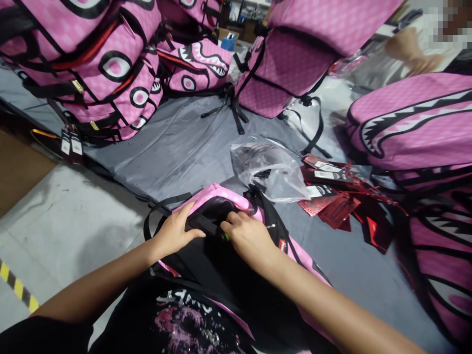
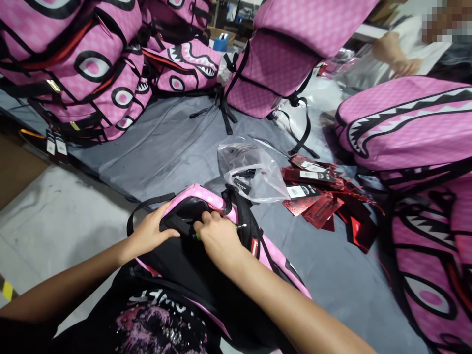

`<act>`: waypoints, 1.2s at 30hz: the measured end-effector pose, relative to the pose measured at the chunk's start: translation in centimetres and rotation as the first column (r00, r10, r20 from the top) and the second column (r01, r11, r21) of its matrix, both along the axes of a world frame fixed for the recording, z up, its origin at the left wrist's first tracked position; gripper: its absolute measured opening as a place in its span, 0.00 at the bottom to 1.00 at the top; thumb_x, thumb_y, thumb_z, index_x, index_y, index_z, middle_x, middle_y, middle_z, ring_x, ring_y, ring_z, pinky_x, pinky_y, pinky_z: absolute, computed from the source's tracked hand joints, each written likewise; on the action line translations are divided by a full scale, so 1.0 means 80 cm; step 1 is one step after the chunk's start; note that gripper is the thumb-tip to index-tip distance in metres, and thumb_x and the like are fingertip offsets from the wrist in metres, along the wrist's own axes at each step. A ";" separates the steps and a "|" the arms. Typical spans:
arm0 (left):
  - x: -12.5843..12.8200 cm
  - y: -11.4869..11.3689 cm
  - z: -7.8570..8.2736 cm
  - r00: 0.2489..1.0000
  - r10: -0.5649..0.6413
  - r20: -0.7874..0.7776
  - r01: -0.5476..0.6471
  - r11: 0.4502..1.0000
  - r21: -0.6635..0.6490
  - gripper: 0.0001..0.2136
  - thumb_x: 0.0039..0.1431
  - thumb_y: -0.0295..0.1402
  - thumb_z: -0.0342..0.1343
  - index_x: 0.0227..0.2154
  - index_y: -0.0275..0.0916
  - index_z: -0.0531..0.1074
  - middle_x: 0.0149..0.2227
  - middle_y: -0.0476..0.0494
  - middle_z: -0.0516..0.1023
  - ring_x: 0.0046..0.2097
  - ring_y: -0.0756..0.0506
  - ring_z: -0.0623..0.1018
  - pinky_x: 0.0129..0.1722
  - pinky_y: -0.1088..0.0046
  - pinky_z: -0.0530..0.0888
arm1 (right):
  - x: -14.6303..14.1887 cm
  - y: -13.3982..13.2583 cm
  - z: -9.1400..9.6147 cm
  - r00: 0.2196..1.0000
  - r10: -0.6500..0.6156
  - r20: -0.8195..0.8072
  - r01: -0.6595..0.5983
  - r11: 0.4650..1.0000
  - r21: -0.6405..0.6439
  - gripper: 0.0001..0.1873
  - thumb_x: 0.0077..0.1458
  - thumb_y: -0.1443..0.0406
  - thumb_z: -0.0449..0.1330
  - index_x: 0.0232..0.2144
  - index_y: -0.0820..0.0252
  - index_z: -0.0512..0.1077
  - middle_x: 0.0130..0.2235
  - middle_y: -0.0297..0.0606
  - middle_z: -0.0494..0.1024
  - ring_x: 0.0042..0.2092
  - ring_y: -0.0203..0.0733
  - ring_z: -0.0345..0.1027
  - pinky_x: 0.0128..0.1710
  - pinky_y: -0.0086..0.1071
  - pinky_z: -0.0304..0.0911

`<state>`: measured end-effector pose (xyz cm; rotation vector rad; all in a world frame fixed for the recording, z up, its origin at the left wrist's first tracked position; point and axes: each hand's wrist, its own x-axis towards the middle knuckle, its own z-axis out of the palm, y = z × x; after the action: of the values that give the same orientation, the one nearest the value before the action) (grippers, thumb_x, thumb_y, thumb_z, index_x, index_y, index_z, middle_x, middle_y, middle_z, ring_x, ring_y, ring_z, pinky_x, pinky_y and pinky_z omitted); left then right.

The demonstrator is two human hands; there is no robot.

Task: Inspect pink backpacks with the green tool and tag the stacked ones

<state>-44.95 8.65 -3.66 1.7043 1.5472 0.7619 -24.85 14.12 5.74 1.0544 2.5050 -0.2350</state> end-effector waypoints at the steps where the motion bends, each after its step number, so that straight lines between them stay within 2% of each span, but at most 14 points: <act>1: 0.000 0.000 -0.002 1.000 0.003 -0.003 -0.003 1.000 0.009 0.37 0.53 0.41 0.65 0.63 0.41 0.56 0.63 0.36 0.65 0.64 0.39 0.67 0.63 0.56 0.67 | -0.002 0.000 -0.002 1.000 0.005 -0.003 -0.005 1.000 -0.010 0.15 0.59 0.75 0.50 0.41 0.61 0.75 0.40 0.46 0.79 0.41 0.45 0.74 0.33 0.31 0.58; 5: -0.006 0.001 -0.005 1.000 0.019 -0.019 -0.019 1.000 -0.003 0.35 0.54 0.41 0.63 0.62 0.40 0.58 0.61 0.35 0.68 0.62 0.37 0.69 0.62 0.54 0.67 | -0.002 0.007 -0.007 0.998 0.022 -0.062 -0.029 0.994 -0.102 0.14 0.58 0.75 0.51 0.39 0.62 0.74 0.37 0.45 0.79 0.37 0.43 0.75 0.31 0.32 0.56; 11: -0.008 0.004 -0.001 1.000 -0.003 0.019 0.005 0.998 -0.064 0.38 0.55 0.39 0.61 0.66 0.42 0.51 0.66 0.38 0.61 0.66 0.40 0.63 0.65 0.55 0.63 | -0.010 0.014 -0.001 0.972 -0.006 -0.237 -0.007 0.998 -0.056 0.15 0.57 0.75 0.53 0.43 0.61 0.73 0.37 0.41 0.80 0.36 0.41 0.74 0.30 0.31 0.52; 15: -0.007 0.003 0.001 1.000 -0.011 0.000 0.011 0.999 -0.036 0.36 0.54 0.36 0.61 0.64 0.42 0.55 0.63 0.38 0.66 0.65 0.38 0.65 0.64 0.54 0.64 | -0.035 0.020 -0.007 0.937 0.021 -0.348 -0.058 0.994 -0.095 0.10 0.55 0.72 0.56 0.39 0.60 0.75 0.34 0.39 0.80 0.36 0.41 0.73 0.30 0.30 0.53; 19: -0.009 -0.002 0.006 1.000 0.013 -0.025 -0.014 1.000 -0.021 0.32 0.53 0.36 0.60 0.62 0.43 0.59 0.58 0.40 0.72 0.61 0.38 0.71 0.60 0.56 0.68 | -0.034 0.013 0.005 0.933 0.142 -0.329 -0.157 0.987 -0.017 0.10 0.57 0.70 0.57 0.41 0.63 0.74 0.36 0.43 0.80 0.37 0.43 0.74 0.30 0.30 0.56; 21: -0.009 -0.005 0.010 0.998 0.030 -0.057 -0.033 0.999 -0.042 0.29 0.56 0.38 0.58 0.60 0.41 0.61 0.54 0.40 0.76 0.56 0.38 0.75 0.56 0.58 0.72 | -0.013 0.002 0.015 0.964 0.176 -0.199 -0.177 0.984 0.016 0.10 0.59 0.72 0.54 0.41 0.65 0.74 0.37 0.45 0.80 0.37 0.45 0.75 0.31 0.31 0.58; 25: -0.004 -0.007 0.015 0.990 0.077 -0.118 -0.083 0.996 -0.045 0.24 0.56 0.42 0.58 0.55 0.40 0.65 0.48 0.41 0.79 0.50 0.37 0.79 0.50 0.61 0.74 | 0.046 -0.018 0.032 0.995 -0.002 0.105 0.001 1.000 0.010 0.13 0.55 0.80 0.51 0.36 0.68 0.74 0.33 0.49 0.80 0.37 0.49 0.77 0.32 0.33 0.62; 28: -0.004 -0.002 0.013 0.997 0.049 -0.064 -0.052 0.998 -0.038 0.25 0.54 0.41 0.60 0.53 0.40 0.66 0.51 0.41 0.78 0.52 0.39 0.77 0.53 0.61 0.73 | 0.077 -0.034 0.045 0.979 -0.151 0.135 0.142 0.987 0.070 0.15 0.54 0.80 0.51 0.38 0.67 0.74 0.35 0.50 0.80 0.38 0.51 0.78 0.32 0.33 0.63; 30: -0.006 0.002 0.013 1.000 -0.005 0.016 0.005 0.999 -0.043 0.29 0.52 0.40 0.62 0.56 0.41 0.64 0.55 0.42 0.75 0.56 0.40 0.75 0.56 0.61 0.72 | 0.090 -0.053 0.046 0.959 -0.279 0.038 0.275 0.957 0.095 0.15 0.53 0.79 0.51 0.39 0.64 0.73 0.36 0.47 0.80 0.38 0.49 0.77 0.33 0.33 0.64; 32: -0.003 0.003 0.021 0.997 -0.049 0.052 0.052 0.997 -0.053 0.30 0.52 0.39 0.62 0.58 0.40 0.64 0.57 0.42 0.74 0.58 0.40 0.74 0.58 0.60 0.71 | 0.103 -0.084 0.032 0.871 -0.475 -0.122 0.464 0.879 -0.106 0.12 0.54 0.76 0.51 0.36 0.61 0.71 0.33 0.41 0.79 0.34 0.44 0.77 0.30 0.30 0.64; 33: 0.001 0.000 0.030 0.997 -0.061 0.038 0.063 0.996 -0.057 0.28 0.53 0.39 0.61 0.57 0.39 0.67 0.56 0.41 0.75 0.57 0.40 0.75 0.58 0.59 0.71 | 0.111 -0.104 0.020 0.788 -0.594 -0.161 0.535 0.790 -0.298 0.10 0.54 0.74 0.52 0.35 0.59 0.71 0.30 0.37 0.78 0.31 0.41 0.76 0.28 0.28 0.63; 34: 0.008 -0.004 0.043 0.997 -0.075 0.012 0.076 0.996 -0.050 0.25 0.53 0.39 0.60 0.55 0.39 0.70 0.54 0.41 0.77 0.56 0.39 0.76 0.57 0.58 0.72 | 0.121 -0.127 0.005 0.700 -0.703 -0.126 0.560 0.649 -0.515 0.08 0.55 0.71 0.52 0.34 0.59 0.70 0.28 0.35 0.76 0.27 0.39 0.74 0.24 0.27 0.62; 35: 0.019 -0.011 0.060 0.995 -0.097 -0.013 0.097 0.995 -0.023 0.23 0.54 0.40 0.60 0.53 0.39 0.72 0.53 0.41 0.78 0.55 0.39 0.77 0.57 0.58 0.73 | 0.132 -0.151 -0.011 0.611 -0.791 -0.017 0.577 0.461 -0.674 0.07 0.54 0.69 0.52 0.35 0.59 0.70 0.27 0.34 0.76 0.24 0.37 0.72 0.21 0.26 0.61; 36: 0.031 -0.018 0.080 0.989 -0.148 -0.028 0.148 0.989 0.024 0.22 0.54 0.39 0.60 0.53 0.40 0.73 0.53 0.41 0.78 0.55 0.39 0.77 0.58 0.58 0.72 | 0.144 -0.176 -0.024 0.530 -0.843 0.092 0.610 0.304 -0.732 0.11 0.53 0.66 0.54 0.40 0.58 0.70 0.28 0.34 0.76 0.23 0.38 0.72 0.18 0.26 0.61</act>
<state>-42.44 7.17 2.73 1.8319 1.4153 0.6880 -13.30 0.08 3.80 1.8157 1.5730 -1.6149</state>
